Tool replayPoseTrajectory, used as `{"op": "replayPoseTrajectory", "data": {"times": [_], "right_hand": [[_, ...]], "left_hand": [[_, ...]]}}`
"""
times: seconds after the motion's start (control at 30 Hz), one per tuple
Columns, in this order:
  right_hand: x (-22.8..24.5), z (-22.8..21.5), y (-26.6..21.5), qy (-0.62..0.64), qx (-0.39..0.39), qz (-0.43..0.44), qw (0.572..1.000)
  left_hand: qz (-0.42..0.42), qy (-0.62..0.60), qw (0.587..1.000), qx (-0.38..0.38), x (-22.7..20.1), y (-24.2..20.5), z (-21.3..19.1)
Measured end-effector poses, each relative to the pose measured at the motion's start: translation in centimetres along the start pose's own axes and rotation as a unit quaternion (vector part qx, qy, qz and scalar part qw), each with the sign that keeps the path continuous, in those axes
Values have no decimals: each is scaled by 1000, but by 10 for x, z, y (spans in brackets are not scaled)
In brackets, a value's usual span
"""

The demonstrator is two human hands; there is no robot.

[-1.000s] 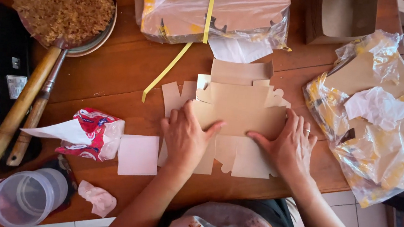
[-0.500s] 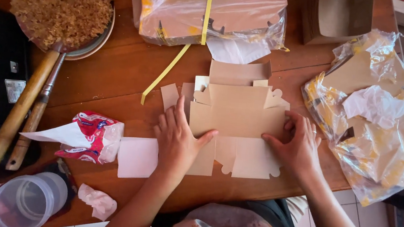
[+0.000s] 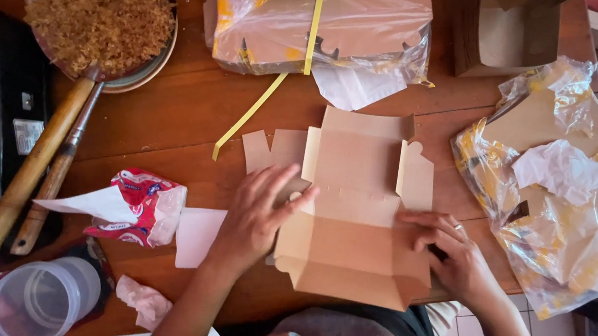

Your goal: The person folds flat cardboard pieces into small rectangular boxes by hand. They fold the side flaps, tuck tabs into slots, and press the edges to form the box shape. The process is repeated for multiple boxes on a wooden table.

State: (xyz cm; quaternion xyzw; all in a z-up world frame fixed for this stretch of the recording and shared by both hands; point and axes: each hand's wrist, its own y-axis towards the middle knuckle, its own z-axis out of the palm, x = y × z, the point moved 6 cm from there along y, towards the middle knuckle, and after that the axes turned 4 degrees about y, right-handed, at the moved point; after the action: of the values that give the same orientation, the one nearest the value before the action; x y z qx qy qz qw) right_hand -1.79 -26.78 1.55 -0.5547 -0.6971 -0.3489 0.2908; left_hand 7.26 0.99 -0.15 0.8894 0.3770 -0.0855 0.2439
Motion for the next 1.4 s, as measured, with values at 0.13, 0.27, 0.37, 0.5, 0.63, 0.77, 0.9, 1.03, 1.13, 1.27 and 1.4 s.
{"op": "replayPoseTrajectory", "data": {"times": [0.13,0.27,0.37,0.5,0.63,0.77,0.9,1.03,1.13,1.27,1.4], "right_hand": [[8,-2,1,-11,59,-4,998],[-10,-13,-1,-275,163,-12,948],[6,-10,7,-344,127,-140,920],[14,-3,23,-415,171,-177,876],[-6,-9,25,-388,142,-171,894],[-16,-11,21,-358,88,-194,909],[-21,-10,21,-308,81,-158,935],[-47,-12,7,-220,2,-149,964],[-40,-12,12,-138,-25,-90,986],[-102,7,-18,-153,-56,33,986],[-70,5,12,-134,-71,118,981]], "left_hand": [[138,15,988,66,-20,16,-4],[202,-87,974,57,-39,28,-25],[207,-69,974,67,-34,18,-5],[186,-21,977,105,-26,10,19],[123,-44,971,198,-6,-2,54],[69,-100,979,166,-9,13,36],[85,-113,979,146,-9,20,32],[117,-131,983,56,-24,25,13],[87,-151,984,36,-24,25,8],[-120,-135,983,32,-6,19,27],[-205,-68,976,-26,-6,16,41]]}}
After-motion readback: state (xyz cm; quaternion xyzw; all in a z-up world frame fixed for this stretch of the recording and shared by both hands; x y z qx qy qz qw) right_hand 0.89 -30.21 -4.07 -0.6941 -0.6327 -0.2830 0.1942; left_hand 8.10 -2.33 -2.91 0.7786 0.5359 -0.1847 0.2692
